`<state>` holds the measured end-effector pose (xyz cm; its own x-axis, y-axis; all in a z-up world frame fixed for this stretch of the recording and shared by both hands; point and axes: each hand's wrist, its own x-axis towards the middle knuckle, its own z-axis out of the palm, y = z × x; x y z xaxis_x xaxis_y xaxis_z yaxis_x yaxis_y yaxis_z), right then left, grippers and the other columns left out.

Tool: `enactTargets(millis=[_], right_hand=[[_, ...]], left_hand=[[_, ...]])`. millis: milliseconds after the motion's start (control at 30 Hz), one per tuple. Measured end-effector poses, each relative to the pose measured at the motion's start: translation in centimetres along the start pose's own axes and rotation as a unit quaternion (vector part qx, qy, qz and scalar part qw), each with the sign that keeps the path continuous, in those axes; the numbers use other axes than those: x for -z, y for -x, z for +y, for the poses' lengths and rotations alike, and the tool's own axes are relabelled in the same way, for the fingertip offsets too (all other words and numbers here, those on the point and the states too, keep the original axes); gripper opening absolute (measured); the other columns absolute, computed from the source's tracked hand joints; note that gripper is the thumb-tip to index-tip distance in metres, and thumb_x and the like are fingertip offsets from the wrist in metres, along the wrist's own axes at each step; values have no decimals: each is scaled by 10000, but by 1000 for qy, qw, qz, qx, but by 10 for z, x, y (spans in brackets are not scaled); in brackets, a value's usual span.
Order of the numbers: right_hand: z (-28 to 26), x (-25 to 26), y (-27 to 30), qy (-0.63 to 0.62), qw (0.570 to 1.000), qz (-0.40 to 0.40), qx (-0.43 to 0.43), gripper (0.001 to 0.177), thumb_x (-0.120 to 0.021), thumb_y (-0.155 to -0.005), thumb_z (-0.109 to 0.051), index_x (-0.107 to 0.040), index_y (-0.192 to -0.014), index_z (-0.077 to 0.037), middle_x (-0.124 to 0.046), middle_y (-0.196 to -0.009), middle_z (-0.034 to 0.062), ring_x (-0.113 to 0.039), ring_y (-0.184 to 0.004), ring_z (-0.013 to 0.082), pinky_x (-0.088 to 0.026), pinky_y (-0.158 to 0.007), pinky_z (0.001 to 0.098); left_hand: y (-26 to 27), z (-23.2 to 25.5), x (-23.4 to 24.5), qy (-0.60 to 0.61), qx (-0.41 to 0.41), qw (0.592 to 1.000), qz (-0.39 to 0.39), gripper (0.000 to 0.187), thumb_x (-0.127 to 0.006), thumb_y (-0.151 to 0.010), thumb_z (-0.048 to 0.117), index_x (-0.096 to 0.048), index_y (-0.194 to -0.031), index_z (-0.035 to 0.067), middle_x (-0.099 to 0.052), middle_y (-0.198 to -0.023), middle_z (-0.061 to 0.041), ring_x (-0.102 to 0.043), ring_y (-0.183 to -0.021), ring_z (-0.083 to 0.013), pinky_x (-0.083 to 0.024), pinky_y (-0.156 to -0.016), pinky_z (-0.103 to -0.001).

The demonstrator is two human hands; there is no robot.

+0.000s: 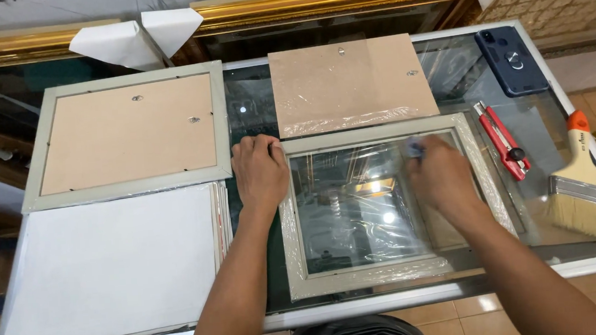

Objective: Cleaning the glass surface of a picture frame using a cloth.

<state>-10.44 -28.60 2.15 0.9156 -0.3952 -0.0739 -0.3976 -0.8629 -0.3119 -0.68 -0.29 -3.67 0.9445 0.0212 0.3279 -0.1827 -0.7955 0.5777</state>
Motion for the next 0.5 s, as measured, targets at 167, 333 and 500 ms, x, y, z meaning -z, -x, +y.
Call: enactTargets(millis=[167,333,500], right_hand=[[-84,-37,13,9,974,-33,226,353,-579,-878,-136,-666,-1202,-27,-703,-1066,268,-721,-904,514,-591,-738,587],[-130,-32,6,9,915,-34,403,346,-527,-910,-21,-692,-1213,-1,-687,-1051,231,-736,-873,442,-622,-694,487],[-106,-23,25,-28,879,-99,466,398,-485,-927,-22,-699,-1260,-62,-678,-989,180,-678,-798,348,-550,-641,407]], left_hand=[[0,3,4,12,4,1000,-7,112,-569,-988,267,-642,-930,205,-583,-992,-26,-563,-1057,-293,-447,-906,-422],[-2,-5,-1,10,2,1000,-2,132,-578,-992,303,-650,-925,215,-596,-996,-28,-569,-1077,-287,-452,-917,-418],[-3,-6,-4,12,16,999,-25,120,-565,-996,290,-636,-935,216,-588,-1010,-13,-564,-1086,-286,-447,-918,-428]])
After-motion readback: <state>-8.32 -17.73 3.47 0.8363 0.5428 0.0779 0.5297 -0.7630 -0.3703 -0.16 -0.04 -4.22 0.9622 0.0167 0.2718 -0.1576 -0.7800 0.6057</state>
